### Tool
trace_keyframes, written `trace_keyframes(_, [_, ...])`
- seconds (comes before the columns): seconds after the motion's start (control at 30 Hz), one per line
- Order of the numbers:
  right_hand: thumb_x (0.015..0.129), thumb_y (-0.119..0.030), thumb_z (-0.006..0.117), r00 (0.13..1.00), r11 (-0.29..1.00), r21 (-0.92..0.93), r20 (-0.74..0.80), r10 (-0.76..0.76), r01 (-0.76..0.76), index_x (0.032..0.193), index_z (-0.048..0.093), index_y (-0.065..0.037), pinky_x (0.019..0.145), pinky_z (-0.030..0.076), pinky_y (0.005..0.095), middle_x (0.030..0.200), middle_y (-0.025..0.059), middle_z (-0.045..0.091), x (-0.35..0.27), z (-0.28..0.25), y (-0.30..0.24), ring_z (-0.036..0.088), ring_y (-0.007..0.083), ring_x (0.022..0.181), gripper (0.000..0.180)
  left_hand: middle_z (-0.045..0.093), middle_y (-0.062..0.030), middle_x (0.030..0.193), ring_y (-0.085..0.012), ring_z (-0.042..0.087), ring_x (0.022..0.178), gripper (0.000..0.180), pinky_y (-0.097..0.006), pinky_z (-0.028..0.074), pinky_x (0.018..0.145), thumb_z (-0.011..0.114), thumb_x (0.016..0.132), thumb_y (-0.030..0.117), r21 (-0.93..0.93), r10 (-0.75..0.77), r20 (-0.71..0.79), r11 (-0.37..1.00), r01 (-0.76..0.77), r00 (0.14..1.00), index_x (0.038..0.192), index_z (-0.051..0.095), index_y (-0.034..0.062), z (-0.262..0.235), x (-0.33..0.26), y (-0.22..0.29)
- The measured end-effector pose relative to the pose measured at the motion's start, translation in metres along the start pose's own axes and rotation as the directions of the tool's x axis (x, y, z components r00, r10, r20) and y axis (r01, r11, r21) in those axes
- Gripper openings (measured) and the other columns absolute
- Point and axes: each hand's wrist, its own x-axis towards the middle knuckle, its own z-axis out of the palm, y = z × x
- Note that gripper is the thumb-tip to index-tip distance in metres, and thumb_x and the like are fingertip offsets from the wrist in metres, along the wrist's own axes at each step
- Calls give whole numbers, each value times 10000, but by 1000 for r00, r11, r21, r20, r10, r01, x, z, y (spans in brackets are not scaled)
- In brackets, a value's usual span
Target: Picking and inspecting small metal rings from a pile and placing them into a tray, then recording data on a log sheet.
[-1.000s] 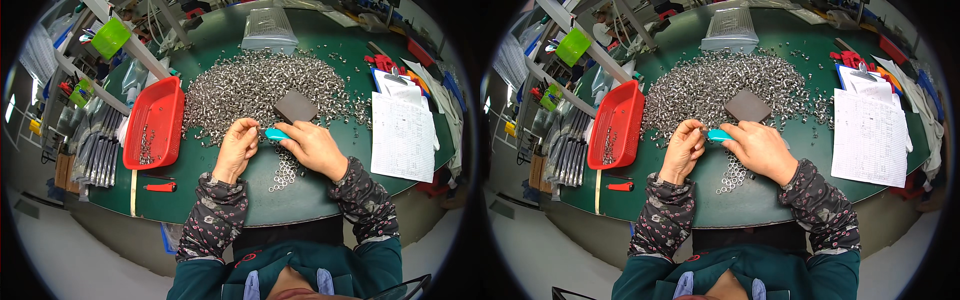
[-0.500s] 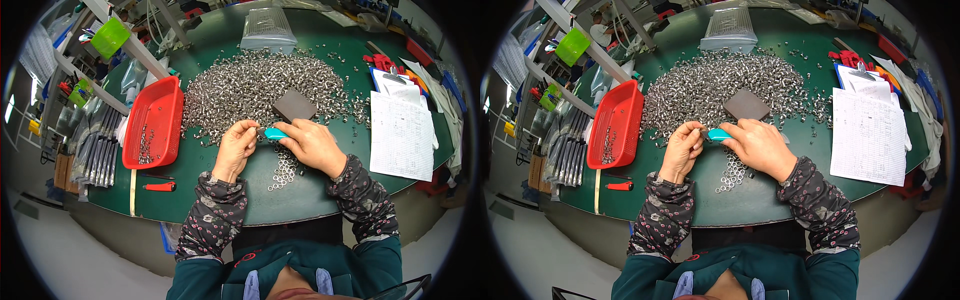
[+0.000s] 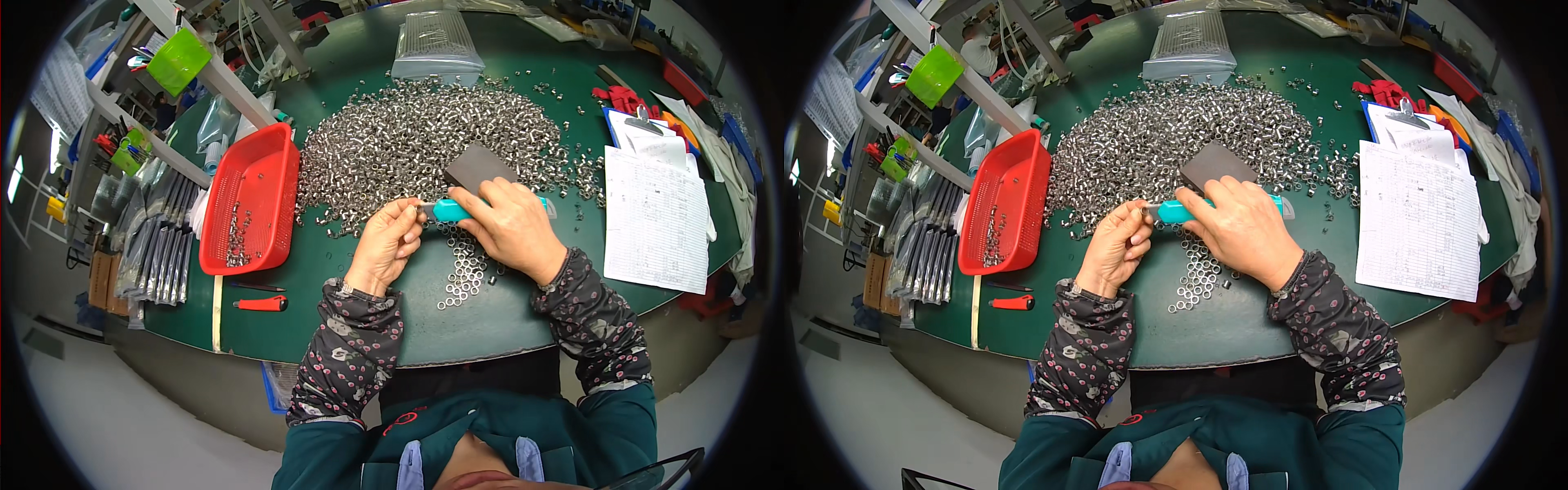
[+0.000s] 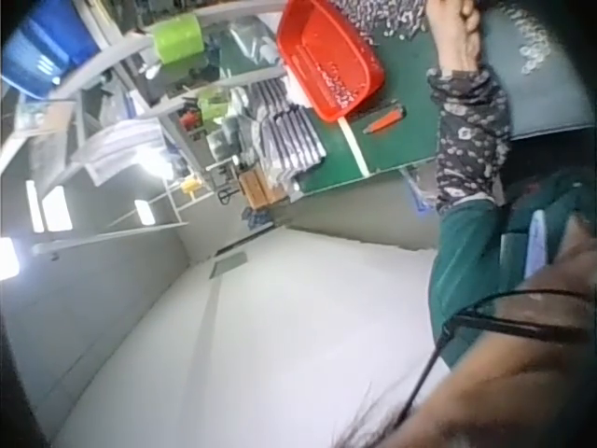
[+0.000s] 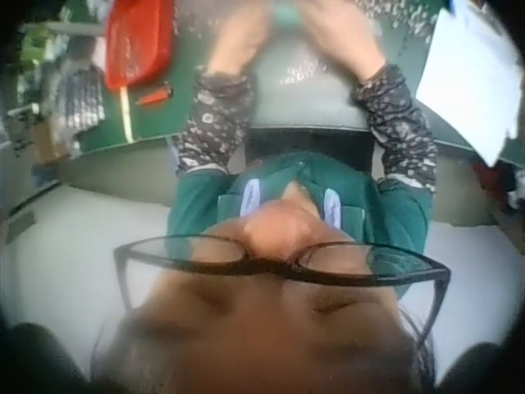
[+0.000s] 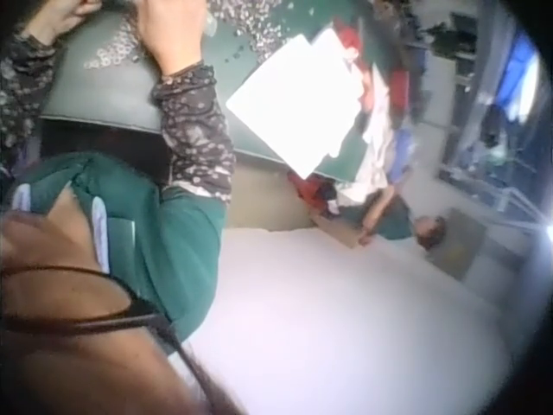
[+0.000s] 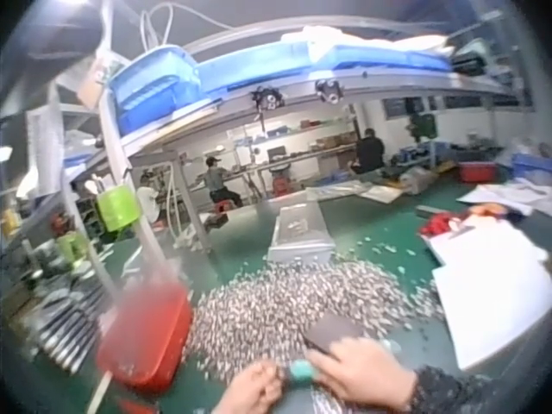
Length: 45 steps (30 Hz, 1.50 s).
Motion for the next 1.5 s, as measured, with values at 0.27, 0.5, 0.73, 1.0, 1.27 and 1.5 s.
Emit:
trace_keyframes(0.27, [740,-197,619,989,986,92,-32,145,-142,1004,543,-92,579,428,355,702,68,493,-5,7,2,523,242,678,295,518,-41,810,-40,401,566,165,-131,289,381,501,884,152,-70,-38,19,997,39,999,965,523,9,-1,0,-2])
trace_keyframes(0.5, [719,-356,632,967,960,145,-47,250,-241,1016,510,-51,644,443,368,766,107,535,-2,11,-13,541,276,741,443,502,-22,752,-28,384,542,203,-131,274,378,462,908,212,86,-156,80,985,149,985,918,530,21,11,-3,-8])
trace_keyframes(0.73, [713,-279,652,924,930,150,-139,356,-335,1024,497,-66,669,451,380,839,120,582,1,5,6,563,295,795,408,494,-48,770,-65,424,551,139,-139,278,361,446,901,152,102,-46,138,994,32,989,874,494,24,17,-5,9])
trace_keyframes(1.0, [715,-166,637,911,915,195,-154,383,-352,989,523,-56,675,448,362,861,137,587,1,0,9,571,309,795,316,466,39,672,-37,391,576,57,-172,316,518,601,726,18,868,41,-159,482,119,986,768,564,30,17,-6,-3])
trace_keyframes(1.27, [731,-163,614,928,951,129,-219,303,-280,941,514,-52,613,451,382,784,102,575,-1,4,13,563,285,731,259,423,-18,642,-112,410,558,181,-245,372,513,711,610,62,993,286,102,22,-113,953,765,621,39,30,-7,-16])
trace_keyframes(1.5, [731,-177,612,933,956,135,-221,285,-260,941,507,-45,621,448,385,793,102,569,1,2,11,557,290,738,269,445,9,666,-74,392,534,138,-208,335,455,669,706,78,969,324,165,122,-214,932,803,584,31,24,-2,-11])
